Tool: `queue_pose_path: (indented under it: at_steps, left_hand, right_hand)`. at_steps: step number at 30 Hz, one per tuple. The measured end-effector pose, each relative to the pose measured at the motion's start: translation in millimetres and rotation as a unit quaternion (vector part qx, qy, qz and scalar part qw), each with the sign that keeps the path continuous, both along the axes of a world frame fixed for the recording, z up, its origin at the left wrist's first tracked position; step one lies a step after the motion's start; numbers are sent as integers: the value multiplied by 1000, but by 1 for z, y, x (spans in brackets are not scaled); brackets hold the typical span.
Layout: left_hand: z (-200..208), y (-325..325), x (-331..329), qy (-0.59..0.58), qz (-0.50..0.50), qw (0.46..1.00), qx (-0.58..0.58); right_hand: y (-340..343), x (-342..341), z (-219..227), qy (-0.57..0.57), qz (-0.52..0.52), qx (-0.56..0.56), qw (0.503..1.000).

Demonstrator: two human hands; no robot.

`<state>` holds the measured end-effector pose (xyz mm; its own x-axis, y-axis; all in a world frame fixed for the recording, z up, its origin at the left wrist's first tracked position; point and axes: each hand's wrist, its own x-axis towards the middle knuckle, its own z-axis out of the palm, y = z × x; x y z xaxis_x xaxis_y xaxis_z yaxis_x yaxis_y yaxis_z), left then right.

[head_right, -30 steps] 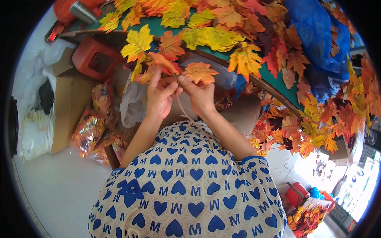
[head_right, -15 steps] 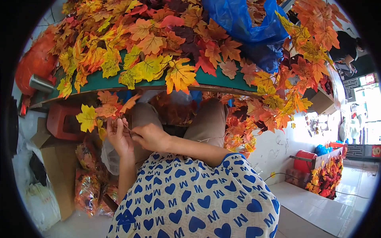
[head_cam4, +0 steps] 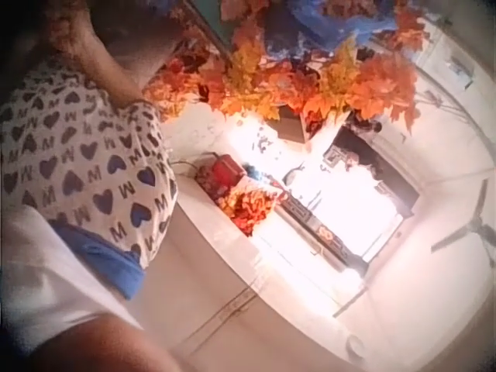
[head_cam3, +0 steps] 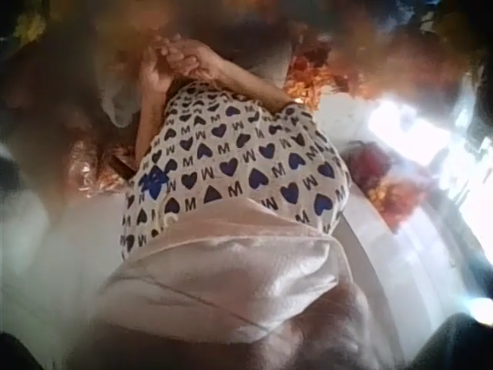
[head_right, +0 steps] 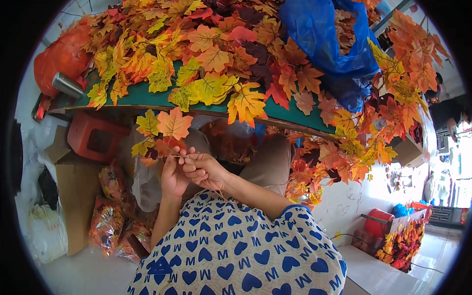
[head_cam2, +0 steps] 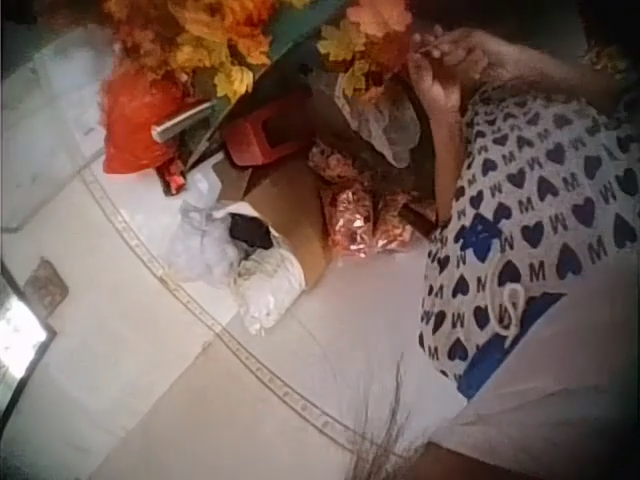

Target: The person attaches colorful artificial maple leaves to a plastic stem by hand.

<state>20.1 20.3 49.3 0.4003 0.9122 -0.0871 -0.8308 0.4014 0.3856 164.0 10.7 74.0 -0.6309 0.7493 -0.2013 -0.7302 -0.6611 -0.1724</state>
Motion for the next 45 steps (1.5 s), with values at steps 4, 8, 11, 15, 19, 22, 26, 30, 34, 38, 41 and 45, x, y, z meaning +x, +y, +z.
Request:
queue_pose_path:
  at_steps: [4, 8, 11, 15, 19, 22, 26, 30, 34, 38, 41, 45]
  left_hand:
    - [-12, 5, -1, 0, 27, 996, 88]
    - [-1, 8, -7, 24, 78, 992, 92]
    - [4, 8, -13, 11, 76, 994, 72]
    - [10, 8, -8, -41, 28, 996, 71]
    - [9, 4, -7, -12, 26, 998, 53]
    - [8, 2, -10, 13, 4, 999, 51]
    - [17, 0, -7, 27, -6, 998, 50]
    - [22, 1, -6, 68, -4, 997, 41]
    - [35, 3, 8, 110, 17, 994, 3]
    - [37, 2, 17, 160, 24, 987, 19]
    - [38, -3, 18, 201, 24, 979, 26]
    - [38, -2, 18, 250, 20, 967, 46]
  right_hand:
    - [-1, 0, 7, 12, 30, 23, 999]
    - [21, 41, 46, -668, -95, 558, 483]
    - [74, 117, 74, -791, -338, 492, 136]
    - [120, 188, 89, -897, -226, 375, -59]
    - [132, 211, 82, -891, -193, 409, -38]
    - [133, 216, 84, -892, -219, 394, 26]
    - [146, 232, 79, -880, -222, 413, 70]
    - [146, 235, 115, -827, -368, 394, 160]
    - [142, 229, 128, -584, -534, 257, 555]
    - [141, 229, 110, -849, -339, 332, 231]
    - [145, 227, 127, -872, -318, 373, -8]
    - [135, 227, 179, -756, -522, 392, -51]
